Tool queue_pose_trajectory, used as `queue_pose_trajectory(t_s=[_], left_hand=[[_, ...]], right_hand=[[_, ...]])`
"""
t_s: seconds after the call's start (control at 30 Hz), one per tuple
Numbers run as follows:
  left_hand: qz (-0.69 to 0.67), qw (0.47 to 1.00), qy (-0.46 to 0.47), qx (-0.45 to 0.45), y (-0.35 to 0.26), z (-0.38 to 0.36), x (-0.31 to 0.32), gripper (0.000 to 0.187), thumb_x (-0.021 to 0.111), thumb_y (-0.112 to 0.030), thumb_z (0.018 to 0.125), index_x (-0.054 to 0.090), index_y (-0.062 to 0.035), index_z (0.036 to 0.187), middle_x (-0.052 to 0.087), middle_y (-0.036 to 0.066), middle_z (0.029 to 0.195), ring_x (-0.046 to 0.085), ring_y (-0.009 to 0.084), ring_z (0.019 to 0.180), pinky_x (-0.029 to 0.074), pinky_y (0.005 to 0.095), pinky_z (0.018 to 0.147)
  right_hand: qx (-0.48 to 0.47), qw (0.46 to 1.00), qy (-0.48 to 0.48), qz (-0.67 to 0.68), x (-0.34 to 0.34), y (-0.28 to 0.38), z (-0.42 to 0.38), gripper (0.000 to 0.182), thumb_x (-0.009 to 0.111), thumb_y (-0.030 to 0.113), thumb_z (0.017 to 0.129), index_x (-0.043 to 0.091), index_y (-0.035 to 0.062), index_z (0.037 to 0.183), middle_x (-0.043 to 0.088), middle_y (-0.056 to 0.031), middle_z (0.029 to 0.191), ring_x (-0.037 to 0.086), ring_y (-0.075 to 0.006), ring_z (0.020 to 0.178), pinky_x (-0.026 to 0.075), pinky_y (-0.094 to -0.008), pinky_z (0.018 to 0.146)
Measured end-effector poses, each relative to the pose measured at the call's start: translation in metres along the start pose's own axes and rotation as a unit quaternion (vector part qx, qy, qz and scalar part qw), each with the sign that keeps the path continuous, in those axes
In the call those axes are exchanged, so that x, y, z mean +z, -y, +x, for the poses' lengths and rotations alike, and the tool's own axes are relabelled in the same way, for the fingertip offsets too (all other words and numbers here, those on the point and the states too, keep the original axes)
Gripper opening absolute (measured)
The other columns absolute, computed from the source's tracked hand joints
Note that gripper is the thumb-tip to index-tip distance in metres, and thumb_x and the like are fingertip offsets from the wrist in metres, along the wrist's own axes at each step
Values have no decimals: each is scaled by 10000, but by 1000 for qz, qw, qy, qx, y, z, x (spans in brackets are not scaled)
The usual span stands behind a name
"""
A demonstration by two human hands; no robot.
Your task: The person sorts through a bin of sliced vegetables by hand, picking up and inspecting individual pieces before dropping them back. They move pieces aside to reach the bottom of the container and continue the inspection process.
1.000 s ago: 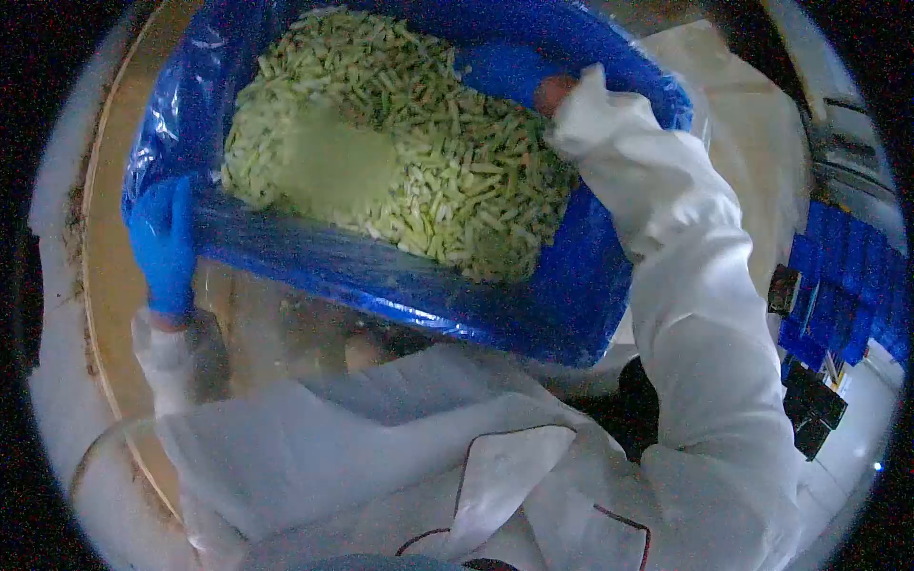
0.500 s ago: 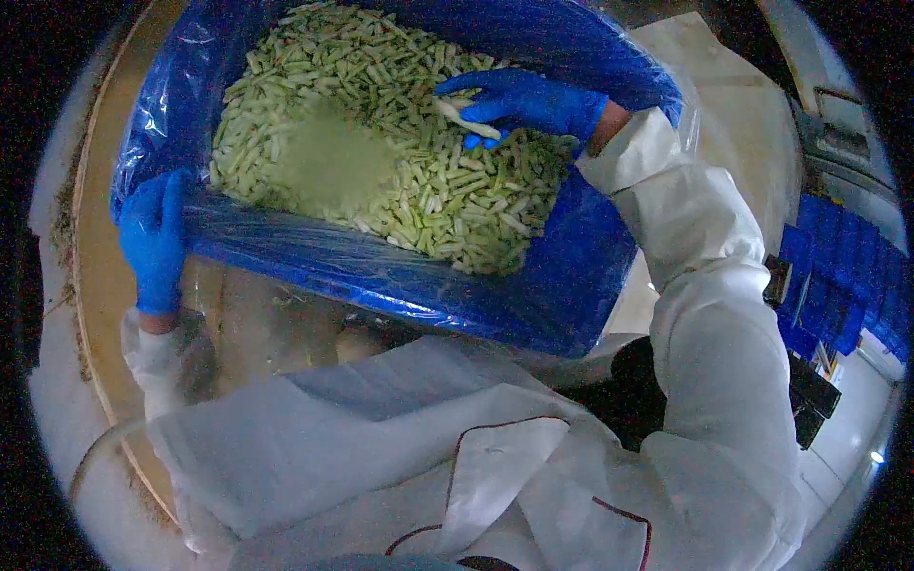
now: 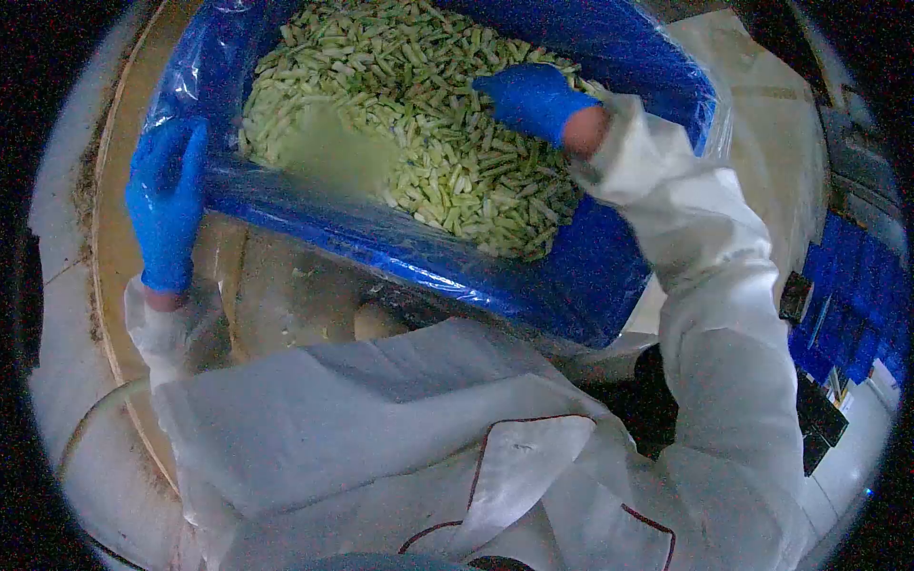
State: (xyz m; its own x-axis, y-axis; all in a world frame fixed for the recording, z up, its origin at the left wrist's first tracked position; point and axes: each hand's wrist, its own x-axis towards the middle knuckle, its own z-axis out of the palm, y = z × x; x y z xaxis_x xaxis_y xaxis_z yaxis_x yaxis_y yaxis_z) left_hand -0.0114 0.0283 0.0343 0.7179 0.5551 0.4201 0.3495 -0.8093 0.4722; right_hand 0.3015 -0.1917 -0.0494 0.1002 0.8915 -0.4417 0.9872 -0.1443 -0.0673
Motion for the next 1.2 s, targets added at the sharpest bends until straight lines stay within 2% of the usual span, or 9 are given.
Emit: queue_pose_trajectory(t_s=[0.2, 0.37, 0.47, 0.53, 0.67, 0.9, 1.07, 1.13, 1.2], left_hand=[[19, 997, 38, -68, 31, -6, 25, 163, 638, -203, 813, 676, -73, 903, 645, 116, 844, 624, 238, 742, 480, 322, 678], [73, 994, 51, -65, 21, -7, 20, 165, 639, -224, 808, 678, -89, 896, 646, 107, 841, 628, 250, 736, 484, 323, 668], [64, 993, 58, -81, 24, -8, 18, 165, 635, -233, 807, 680, -95, 886, 646, 102, 838, 622, 251, 737, 481, 328, 661], [81, 993, 54, -73, 22, -6, 16, 164, 629, -243, 808, 680, -102, 875, 643, 101, 828, 617, 257, 737, 478, 335, 654], [85, 996, 28, -31, 26, -10, 17, 169, 618, -266, 810, 681, -114, 851, 632, 101, 790, 606, 266, 723, 469, 355, 638], [85, 995, 33, -42, 28, -9, 20, 167, 617, -269, 806, 682, -122, 851, 631, 95, 767, 607, 267, 706, 470, 364, 624], [70, 997, 17, -42, 33, -11, 24, 152, 627, -252, 801, 682, -122, 857, 631, 87, 762, 608, 252, 700, 470, 349, 615], [71, 996, 22, -39, 30, -10, 22, 148, 631, -246, 799, 682, -120, 857, 633, 84, 764, 608, 252, 700, 470, 345, 616], [76, 996, 25, -38, 30, -10, 22, 145, 632, -240, 799, 682, -117, 858, 634, 83, 770, 609, 253, 701, 470, 341, 618]], right_hand=[[-248, 932, -244, 104, -23, 145, 125, 338, 542, 233, 833, 561, 145, 1158, 567, -116, 1124, 526, -305, 1069, 417, -402, 931], [-88, 880, -447, 136, 33, 233, 210, 304, 522, 319, 818, 621, 150, 1050, 567, -81, 1148, 487, -295, 1124, 295, -512, 1004], [-140, 985, -76, 63, -9, 192, 139, 325, 528, 401, 806, 676, 141, 933, 552, -111, 1068, 476, -297, 1082, 344, -536, 896], [-139, 966, -208, 62, 30, 161, 115, 385, 565, 480, 756, 661, 192, 993, 536, -111, 1026, 484, -283, 1032, 374, -514, 802], [-175, 979, -103, 25, 77, 58, 64, 463, 642, 443, 719, 608, 202, 1113, 443, -133, 1293, 422, -339, 1163, 393, -547, 861], [117, 957, 180, -196, -32, 25, -4, 469, 676, 375, 706, 601, 200, 1135, 516, -139, 1231, 499, -343, 1100, 381, -533, 883], [-166, 975, -148, 26, 2, 57, 63, 371, 598, 219, 797, 570, 115, 1152, 538, -131, 1205, 535, -326, 1047, 438, -420, 889], [-209, 970, -51, 111, -4, 114, 120, 333, 549, 186, 830, 559, 110, 1154, 565, -120, 1114, 540, -330, 1028, 449, -421, 876], [-279, 926, -128, 218, 22, 163, 176, 334, 559, 200, 814, 572, 132, 1140, 579, -102, 1055, 542, -296, 1032, 442, -434, 869]])
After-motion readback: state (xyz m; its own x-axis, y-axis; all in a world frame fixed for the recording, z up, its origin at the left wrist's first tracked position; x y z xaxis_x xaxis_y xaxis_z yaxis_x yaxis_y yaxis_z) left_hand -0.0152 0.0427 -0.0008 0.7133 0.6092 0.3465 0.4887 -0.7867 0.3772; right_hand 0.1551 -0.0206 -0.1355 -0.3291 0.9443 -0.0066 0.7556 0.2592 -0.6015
